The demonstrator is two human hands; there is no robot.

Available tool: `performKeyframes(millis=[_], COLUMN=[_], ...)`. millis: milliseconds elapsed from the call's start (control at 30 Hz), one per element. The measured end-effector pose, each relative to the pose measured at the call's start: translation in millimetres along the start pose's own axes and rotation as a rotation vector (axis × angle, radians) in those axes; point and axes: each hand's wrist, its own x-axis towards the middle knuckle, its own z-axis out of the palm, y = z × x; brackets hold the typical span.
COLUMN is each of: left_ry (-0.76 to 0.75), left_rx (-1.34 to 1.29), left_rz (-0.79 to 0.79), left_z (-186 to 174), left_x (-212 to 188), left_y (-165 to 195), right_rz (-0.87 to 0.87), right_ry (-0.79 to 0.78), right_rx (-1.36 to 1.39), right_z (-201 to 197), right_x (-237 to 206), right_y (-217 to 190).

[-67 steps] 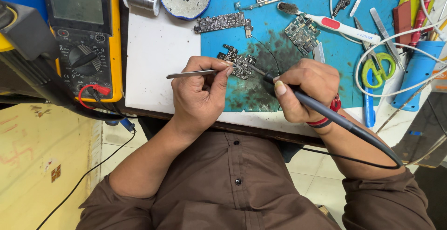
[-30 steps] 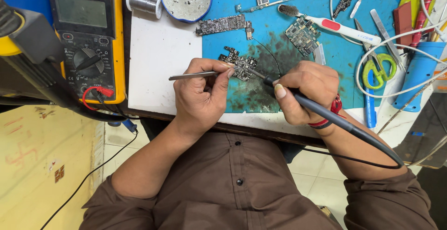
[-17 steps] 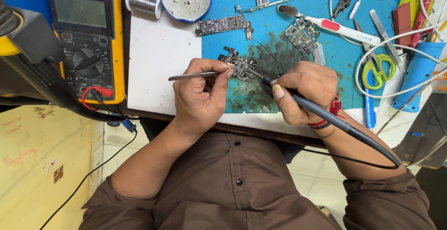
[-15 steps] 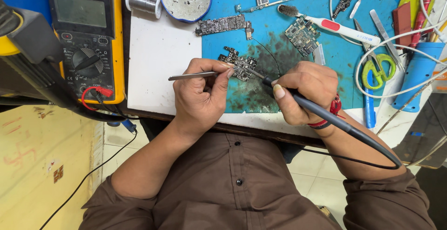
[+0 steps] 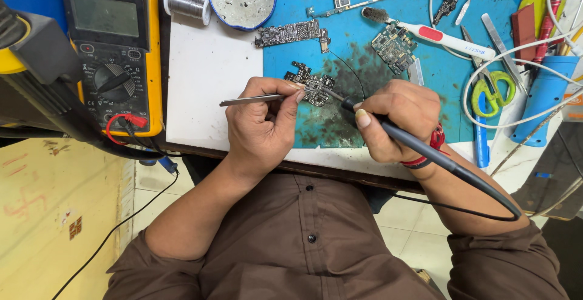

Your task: The person uses a soldering iron and tweezers to solder components on a small circuit board. They hold the board steady with tweezers while applying heat and solder to specific points on the board.

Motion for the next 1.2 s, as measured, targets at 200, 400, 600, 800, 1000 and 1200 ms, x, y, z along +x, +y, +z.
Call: performKeyframes(millis=[200, 400, 600, 800, 1000, 1200], left_ry=[0.000, -0.004, -0.014, -0.016, -0.014, -0.010], left_rx=[0.006, 0.001, -0.004, -0.007, 0.010, 0.001], left_rz=[-0.002, -0.003, 0.012, 0.012, 0.012, 0.016], left_z=[-0.2, -0.1, -0.7, -0.5, -1.1, -0.4], left_x=[-0.1, -0.1, 0.3, 0.6, 0.4, -0.2], left_y=[0.6, -0.1, -1.6, -1.6, -1.4, -1.5], right_rz=[-0.005, -0.005, -0.021, -0.023, -0.026, -0.035], right_ry=[0.002, 0.003, 0.012, 0.006, 0.009, 0.000], right_rx=[0.002, 0.002, 0.005, 0.000, -0.002, -0.012], right_z=[0.6, 0.6, 2.1, 1.5, 2.1, 1.7], right_x=[-0.1, 0.0, 0.4, 0.7, 1.0, 1.3], right_y=[0.1, 0.2, 1.0, 1.4, 1.0, 1.1])
